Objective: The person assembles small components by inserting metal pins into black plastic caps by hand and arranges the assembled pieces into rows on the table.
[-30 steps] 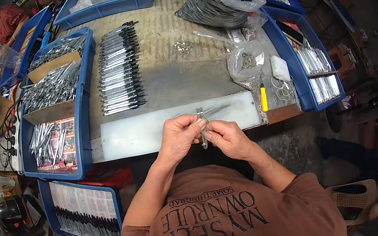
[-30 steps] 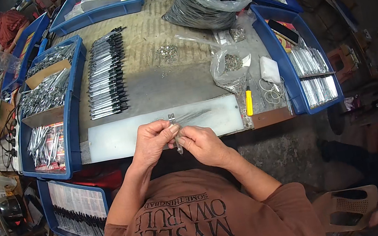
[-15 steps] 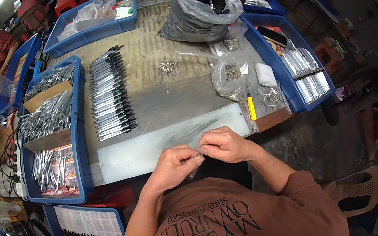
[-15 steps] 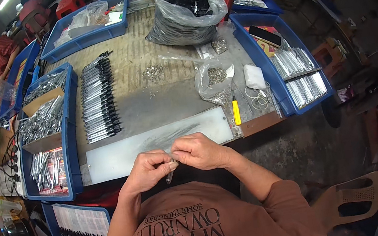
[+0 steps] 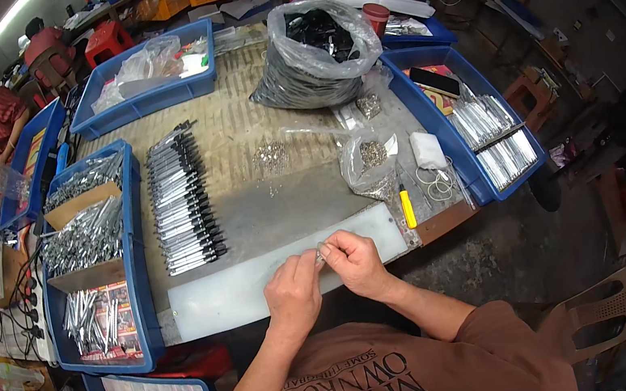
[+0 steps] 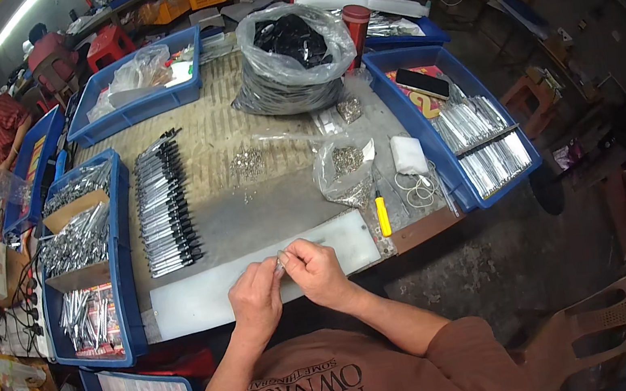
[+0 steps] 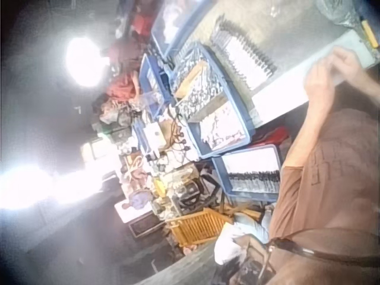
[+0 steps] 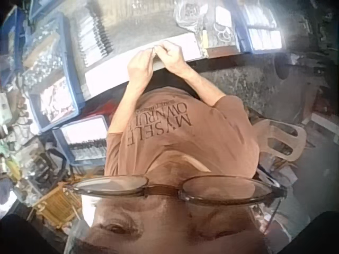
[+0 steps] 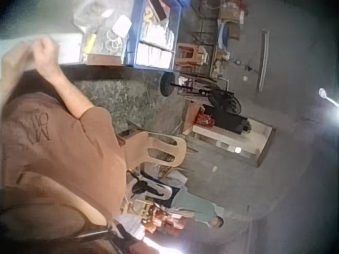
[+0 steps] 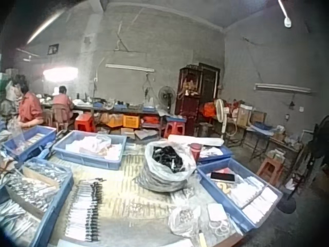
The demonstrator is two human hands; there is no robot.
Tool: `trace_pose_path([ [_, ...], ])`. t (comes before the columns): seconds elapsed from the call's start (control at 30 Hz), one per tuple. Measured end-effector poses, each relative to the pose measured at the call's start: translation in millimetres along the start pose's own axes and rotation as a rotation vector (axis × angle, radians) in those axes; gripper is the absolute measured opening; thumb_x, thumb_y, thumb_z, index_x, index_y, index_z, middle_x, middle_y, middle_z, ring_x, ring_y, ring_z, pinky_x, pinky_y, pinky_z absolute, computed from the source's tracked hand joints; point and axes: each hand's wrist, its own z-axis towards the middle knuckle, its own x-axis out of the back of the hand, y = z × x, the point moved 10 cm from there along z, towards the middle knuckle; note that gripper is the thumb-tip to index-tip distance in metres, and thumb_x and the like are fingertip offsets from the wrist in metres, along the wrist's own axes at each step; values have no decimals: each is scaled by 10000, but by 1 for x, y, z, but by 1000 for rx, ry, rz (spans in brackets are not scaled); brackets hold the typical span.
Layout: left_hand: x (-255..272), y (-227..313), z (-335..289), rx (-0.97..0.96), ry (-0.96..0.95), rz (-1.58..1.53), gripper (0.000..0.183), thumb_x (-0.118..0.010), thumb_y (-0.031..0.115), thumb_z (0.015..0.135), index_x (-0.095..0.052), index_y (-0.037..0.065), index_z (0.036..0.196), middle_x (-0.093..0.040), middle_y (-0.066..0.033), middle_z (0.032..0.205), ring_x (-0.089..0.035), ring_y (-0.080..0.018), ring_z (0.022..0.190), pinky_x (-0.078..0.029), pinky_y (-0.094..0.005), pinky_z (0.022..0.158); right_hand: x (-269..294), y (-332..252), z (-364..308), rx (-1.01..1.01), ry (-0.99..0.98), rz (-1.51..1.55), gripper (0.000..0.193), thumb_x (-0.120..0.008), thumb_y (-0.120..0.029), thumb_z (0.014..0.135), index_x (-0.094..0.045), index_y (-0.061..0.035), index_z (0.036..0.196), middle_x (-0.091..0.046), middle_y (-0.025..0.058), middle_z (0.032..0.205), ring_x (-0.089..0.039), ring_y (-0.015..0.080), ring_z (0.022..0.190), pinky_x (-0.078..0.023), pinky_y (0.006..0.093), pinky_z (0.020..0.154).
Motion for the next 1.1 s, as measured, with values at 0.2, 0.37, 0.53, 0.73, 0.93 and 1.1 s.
trace_pose_path([
  [0.2, -6, -1, 5, -163, -41, 167, 107, -609, 48, 730, -531, 46, 803, -474, -76, 588, -511, -258, 498, -420, -346, 463, -2, 26, 4, -156, -25, 130, 180, -534, -119, 868, -546, 15, 749, -549, 12, 637, -451, 52, 591, -381, 228, 515],
  [0.37, -6, -22, 1, -123, -60, 238, 122, -622, 66, 727, -531, 48, 806, -480, -78, 591, -519, -262, 502, -421, -352, 461, 27, -18, 67, 144, -169, -366, 223, -557, -224, 832, -559, -3, 801, -557, 180, 702, -559, 328, 638, -431, 375, 559],
  [0.53, -18, -33, -2, -128, -112, 300, 94, -609, 90, 743, -533, 56, 786, -492, -68, 610, -549, -226, 523, -442, -330, 461, 122, -79, 185, 373, 187, -565, 198, -549, -187, 805, -611, -18, 888, -618, 166, 831, -595, 328, 771, -458, 364, 654],
  [0.73, -25, -36, -1, -108, -202, 293, 115, -619, 107, 738, -526, 54, 780, -491, -64, 618, -555, -214, 541, -452, -325, 474, 118, -73, 279, 424, -34, -1078, 215, -523, -138, 760, -636, -44, 917, -624, 156, 906, -583, 334, 873, -455, 420, 748],
  [0.93, -19, -34, 2, -123, -151, 255, 131, -627, 105, 728, -536, 51, 805, -486, -62, 624, -548, -212, 551, -450, -322, 485, 92, -25, 312, 63, -416, -1498, 259, -509, -32, 706, -640, -27, 929, -613, 190, 976, -579, 337, 949, -471, 424, 766],
  [1.1, -16, -36, 2, -86, -136, 201, 179, -640, 57, 697, -544, 48, 848, -500, -77, 640, -534, -253, 545, -432, -345, 490, 81, -17, 316, 180, -434, -1535, 222, -561, -88, 736, -623, -3, 932, -616, 188, 970, -583, 347, 930, -472, 430, 761],
])
